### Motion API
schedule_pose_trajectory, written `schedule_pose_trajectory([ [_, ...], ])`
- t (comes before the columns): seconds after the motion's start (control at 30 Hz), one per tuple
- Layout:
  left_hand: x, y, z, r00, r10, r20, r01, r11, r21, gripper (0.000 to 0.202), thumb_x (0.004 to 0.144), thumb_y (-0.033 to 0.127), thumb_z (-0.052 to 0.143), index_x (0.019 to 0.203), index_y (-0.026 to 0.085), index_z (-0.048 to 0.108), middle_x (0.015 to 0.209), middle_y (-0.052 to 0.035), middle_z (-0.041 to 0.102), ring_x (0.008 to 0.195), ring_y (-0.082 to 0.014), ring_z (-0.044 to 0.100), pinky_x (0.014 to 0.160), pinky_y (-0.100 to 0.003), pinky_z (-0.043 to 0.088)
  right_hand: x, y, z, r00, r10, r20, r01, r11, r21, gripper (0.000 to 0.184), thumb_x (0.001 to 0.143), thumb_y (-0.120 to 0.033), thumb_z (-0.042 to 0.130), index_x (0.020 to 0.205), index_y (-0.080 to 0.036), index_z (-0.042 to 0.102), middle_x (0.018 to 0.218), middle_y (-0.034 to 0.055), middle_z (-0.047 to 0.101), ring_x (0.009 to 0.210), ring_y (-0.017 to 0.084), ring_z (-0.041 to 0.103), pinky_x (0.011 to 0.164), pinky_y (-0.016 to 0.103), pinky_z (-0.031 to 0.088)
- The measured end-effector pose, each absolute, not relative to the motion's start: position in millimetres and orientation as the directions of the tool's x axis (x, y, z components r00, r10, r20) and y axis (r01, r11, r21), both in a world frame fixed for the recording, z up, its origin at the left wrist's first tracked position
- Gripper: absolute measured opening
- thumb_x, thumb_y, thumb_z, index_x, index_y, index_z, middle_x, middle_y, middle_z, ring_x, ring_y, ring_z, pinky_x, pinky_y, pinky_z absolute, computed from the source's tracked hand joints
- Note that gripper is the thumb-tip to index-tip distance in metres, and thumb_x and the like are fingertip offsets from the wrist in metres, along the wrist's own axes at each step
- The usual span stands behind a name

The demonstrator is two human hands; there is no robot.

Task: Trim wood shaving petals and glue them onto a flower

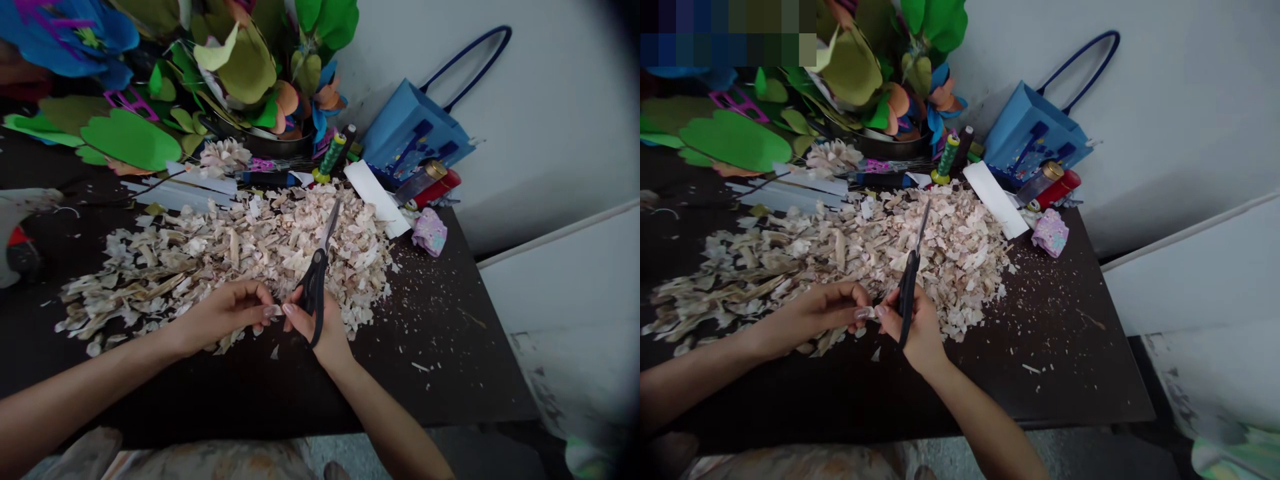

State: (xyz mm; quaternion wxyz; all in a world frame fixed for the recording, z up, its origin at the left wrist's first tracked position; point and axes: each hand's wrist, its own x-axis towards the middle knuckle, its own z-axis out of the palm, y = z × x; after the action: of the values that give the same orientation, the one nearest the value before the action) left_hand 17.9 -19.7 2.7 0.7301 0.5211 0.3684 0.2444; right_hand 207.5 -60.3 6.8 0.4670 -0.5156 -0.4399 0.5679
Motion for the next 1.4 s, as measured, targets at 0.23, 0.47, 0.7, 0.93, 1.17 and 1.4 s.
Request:
schedule_pose_trajectory([
  [0.23, 18.4, -19.1, 1.5, 0.612, 0.745, -0.266, 0.056, 0.295, 0.954, 0.03, 0.083, 0.047, 0.074, 0.08, 0.018, 0.064, 0.071, 0.0019, 0.062, 0.064, -0.0123, 0.055, 0.061, -0.023, 0.044, 205.0, -62.9, 0.3, -0.072, 0.984, -0.164, -0.075, -0.17, -0.983, 0.025, 0.075, -0.035, 0.077, 0.084, -0.021, 0.057, 0.072, -0.0026, 0.063, 0.056, 0.011, 0.056, 0.057, 0.025, 0.051],
  [0.47, 21.7, -24.2, -0.6, 0.578, 0.723, -0.378, 0.01, 0.457, 0.889, 0.03, 0.081, 0.046, 0.078, 0.082, 0.018, 0.067, 0.073, 0.0022, 0.062, 0.066, -0.0114, 0.054, 0.062, -0.023, 0.043, 202.9, -64.4, 1.6, -0.04, 0.99, -0.133, -0.07, -0.136, -0.988, 0.02, 0.077, -0.028, 0.074, 0.086, -0.021, 0.058, 0.076, -0.0024, 0.063, 0.061, 0.012, 0.057, 0.061, 0.025, 0.05],
  [0.7, 14.5, -14.5, 4.6, 0.519, 0.776, -0.358, -0.109, 0.475, 0.873, 0.026, 0.081, 0.041, 0.081, 0.082, 0.018, 0.069, 0.08, 0.0, 0.07, 0.076, -0.0117, 0.061, 0.07, -0.022, 0.049, 210.4, -71.0, 7.5, -0.174, 0.976, -0.127, -0.046, -0.137, -0.989, 0.039, 0.082, -0.053, 0.075, 0.085, -0.02, 0.054, 0.065, -0.0043, 0.054, 0.052, 0.01, 0.048, 0.051, 0.023, 0.039],
  [0.93, -2.0, 3.0, 11.7, 0.461, 0.848, -0.259, -0.22, 0.393, 0.893, 0.025, 0.081, 0.039, 0.082, 0.081, 0.018, 0.068, 0.093, -0.0021, 0.076, 0.085, -0.0122, 0.068, 0.077, -0.022, 0.053, 222.6, -77.8, 3.1, -0.443, 0.854, -0.273, 0.081, -0.266, -0.961, 0.066, 0.074, -0.082, 0.064, 0.086, -0.018, 0.055, 0.06, -0.003, 0.053, 0.049, 0.009, 0.042, 0.047, 0.023, 0.031],
  [1.17, -12.6, 13.3, 13.7, 0.383, 0.893, -0.238, -0.247, 0.347, 0.905, 0.027, 0.079, 0.042, 0.083, 0.081, 0.019, 0.069, 0.087, -0.0007, 0.077, 0.084, -0.0119, 0.07, 0.078, -0.021, 0.055, 221.6, -79.5, 4.2, -0.439, 0.824, -0.358, 0.173, -0.314, -0.934, 0.063, 0.075, -0.08, 0.064, 0.083, -0.019, 0.054, 0.057, -0.0045, 0.05, 0.048, 0.01, 0.044, 0.046, 0.022, 0.033],
  [1.4, -14.3, 15.5, 14.0, 0.361, 0.907, -0.216, -0.235, 0.312, 0.921, 0.025, 0.08, 0.04, 0.082, 0.083, 0.019, 0.07, 0.087, -0.0014, 0.077, 0.079, -0.0107, 0.069, 0.075, -0.02, 0.056, 221.2, -80.5, 2.4, -0.45, 0.81, -0.375, 0.143, -0.349, -0.926, 0.061, 0.075, -0.077, 0.069, 0.081, -0.019, 0.054, 0.058, -0.0056, 0.049, 0.047, 0.009, 0.043, 0.045, 0.02, 0.034],
])
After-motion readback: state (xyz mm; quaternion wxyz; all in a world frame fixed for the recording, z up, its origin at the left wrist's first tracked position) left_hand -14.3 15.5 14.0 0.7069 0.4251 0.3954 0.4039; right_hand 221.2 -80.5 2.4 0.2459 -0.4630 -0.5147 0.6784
